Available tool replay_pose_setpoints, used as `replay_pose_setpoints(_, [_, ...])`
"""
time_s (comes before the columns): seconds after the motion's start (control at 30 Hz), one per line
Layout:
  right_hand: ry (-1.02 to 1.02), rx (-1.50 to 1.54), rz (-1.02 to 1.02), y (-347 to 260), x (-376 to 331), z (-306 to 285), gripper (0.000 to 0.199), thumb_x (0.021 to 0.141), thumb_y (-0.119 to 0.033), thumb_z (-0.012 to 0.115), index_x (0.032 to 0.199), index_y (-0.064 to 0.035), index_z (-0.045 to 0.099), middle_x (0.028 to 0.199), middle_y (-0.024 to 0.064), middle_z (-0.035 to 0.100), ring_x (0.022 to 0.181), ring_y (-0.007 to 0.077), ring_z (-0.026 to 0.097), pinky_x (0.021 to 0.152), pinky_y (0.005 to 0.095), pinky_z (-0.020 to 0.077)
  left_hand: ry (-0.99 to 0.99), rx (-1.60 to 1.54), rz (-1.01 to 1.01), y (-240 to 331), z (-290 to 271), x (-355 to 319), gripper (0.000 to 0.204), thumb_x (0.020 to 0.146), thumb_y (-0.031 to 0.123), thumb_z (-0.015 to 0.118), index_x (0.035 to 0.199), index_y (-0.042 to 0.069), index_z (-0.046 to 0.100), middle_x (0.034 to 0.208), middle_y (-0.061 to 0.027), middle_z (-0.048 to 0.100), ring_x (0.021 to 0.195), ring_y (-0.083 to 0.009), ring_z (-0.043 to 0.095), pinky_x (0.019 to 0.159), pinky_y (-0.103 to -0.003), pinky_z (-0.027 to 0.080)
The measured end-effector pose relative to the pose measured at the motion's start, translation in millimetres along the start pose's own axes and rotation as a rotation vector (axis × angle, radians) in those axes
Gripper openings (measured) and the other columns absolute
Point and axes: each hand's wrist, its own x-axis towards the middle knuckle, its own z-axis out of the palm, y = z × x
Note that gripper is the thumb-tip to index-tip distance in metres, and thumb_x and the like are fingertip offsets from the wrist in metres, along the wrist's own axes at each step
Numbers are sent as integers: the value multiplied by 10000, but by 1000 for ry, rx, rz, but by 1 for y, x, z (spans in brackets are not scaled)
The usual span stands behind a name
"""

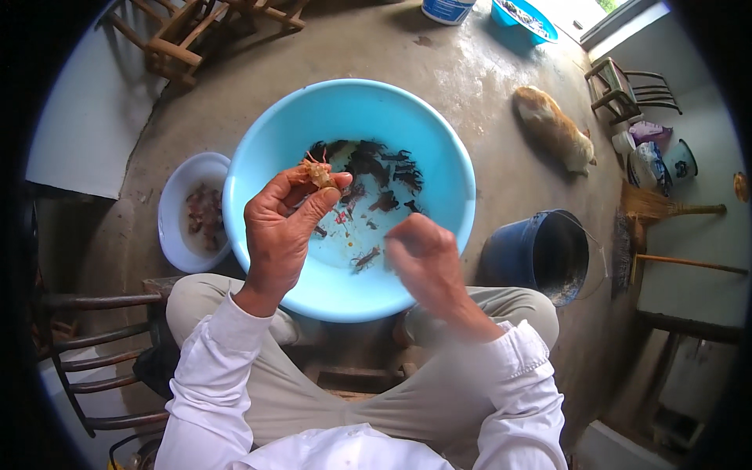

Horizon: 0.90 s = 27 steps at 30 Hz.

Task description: Cleaning and peeling small crawfish or shellfish manually.

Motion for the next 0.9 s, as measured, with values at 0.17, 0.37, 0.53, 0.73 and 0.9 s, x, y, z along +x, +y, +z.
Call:
replay_pose_setpoints(0.17, [197, 115, 32, -1, -12, -69, 34, 925, 31, 641, 940, 12, 665, 773, 47, 668, 640, 89, 627, 569, 225, 508, 30, -63, -2, -2, -8, 0, 200, 933, -21, 677, 1132, -31, 664, 1062, -142, 741, 1022, -171, 699, 943, -303, 560])
replay_pose_setpoints(0.37, [614, -166, -106, 27, -56, -179, 9, 958, -30, 651, 956, -38, 646, 748, 16, 594, 664, 94, 588, 607, 244, 477, 39, -32, -27, 3, -8, -2, 200, 928, -14, 688, 1126, -29, 669, 1055, -127, 744, 1004, -162, 701, 944, -303, 560])
replay_pose_setpoints(0.53, [249, -1040, 428, 217, -113, -273, 141, 793, 6, 596, 921, -13, 652, 905, 206, 644, 776, 400, 658, 740, 439, 521, -1, -30, -37, -2, -5, 2, 194, 939, 29, 695, 1122, -29, 669, 1046, -118, 745, 941, -151, 707, 888, -299, 577])
replay_pose_setpoints(0.73, [468, -596, 174, 169, -64, -231, 338, 822, 50, 496, 1071, -24, 712, 902, 136, 703, 740, 258, 712, 655, 369, 548, 46, -26, -91, -9, -15, 4, 182, 946, 56, 698, 1112, -16, 676, 1013, -112, 744, 905, -153, 706, 829, -305, 584])
replay_pose_setpoints(0.9, [334, -51, 162, 82, -22, -184, 233, 962, 2, 470, 1039, -1, 689, 870, 49, 667, 642, 102, 648, 508, 214, 460, 144, -132, -160, 3, -21, 12, 235, 976, 199, 683, 1085, -8, 683, 970, -108, 731, 854, -180, 708, 789, -322, 584])
